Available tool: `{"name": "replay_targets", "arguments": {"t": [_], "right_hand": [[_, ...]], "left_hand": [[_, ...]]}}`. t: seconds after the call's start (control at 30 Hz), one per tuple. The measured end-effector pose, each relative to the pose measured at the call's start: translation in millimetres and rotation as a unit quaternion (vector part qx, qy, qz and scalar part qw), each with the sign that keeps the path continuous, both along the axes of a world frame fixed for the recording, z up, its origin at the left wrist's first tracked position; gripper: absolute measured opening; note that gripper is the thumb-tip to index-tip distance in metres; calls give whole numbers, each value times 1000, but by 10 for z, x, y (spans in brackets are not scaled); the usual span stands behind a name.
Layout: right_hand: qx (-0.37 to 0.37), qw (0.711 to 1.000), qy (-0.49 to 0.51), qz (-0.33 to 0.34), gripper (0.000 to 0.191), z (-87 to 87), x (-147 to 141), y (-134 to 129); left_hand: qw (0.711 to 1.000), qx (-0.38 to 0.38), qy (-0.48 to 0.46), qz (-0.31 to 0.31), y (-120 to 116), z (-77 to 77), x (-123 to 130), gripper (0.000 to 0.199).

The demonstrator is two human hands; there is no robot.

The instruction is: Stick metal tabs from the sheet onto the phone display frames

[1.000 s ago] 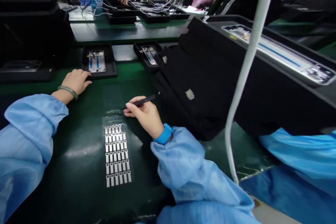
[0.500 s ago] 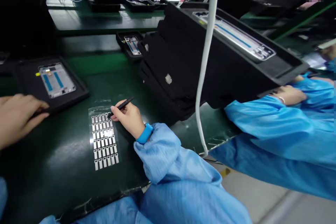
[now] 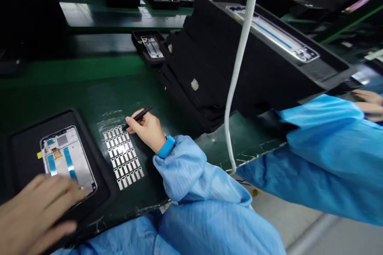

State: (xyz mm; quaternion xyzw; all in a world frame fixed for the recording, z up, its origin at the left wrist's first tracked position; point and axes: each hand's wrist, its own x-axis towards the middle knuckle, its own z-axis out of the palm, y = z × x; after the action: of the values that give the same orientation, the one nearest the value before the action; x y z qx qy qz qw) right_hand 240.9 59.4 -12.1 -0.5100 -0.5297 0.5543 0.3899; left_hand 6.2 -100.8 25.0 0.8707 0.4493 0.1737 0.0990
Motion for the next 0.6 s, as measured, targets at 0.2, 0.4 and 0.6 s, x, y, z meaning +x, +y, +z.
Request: {"name": "replay_targets", "arguments": {"t": [0.2,0.4,0.6], "right_hand": [[-2,1000,6,30,35,3,-5,-6],[-45,998,39,8,35,44,-41,-8],[-86,995,44,-16,34,65,-57,26]], "left_hand": [[985,37,169,-26,944,-29,344,50],[987,3,157,-24,963,-165,339,45],[990,0,142,-17,958,-146,341,43]]}}
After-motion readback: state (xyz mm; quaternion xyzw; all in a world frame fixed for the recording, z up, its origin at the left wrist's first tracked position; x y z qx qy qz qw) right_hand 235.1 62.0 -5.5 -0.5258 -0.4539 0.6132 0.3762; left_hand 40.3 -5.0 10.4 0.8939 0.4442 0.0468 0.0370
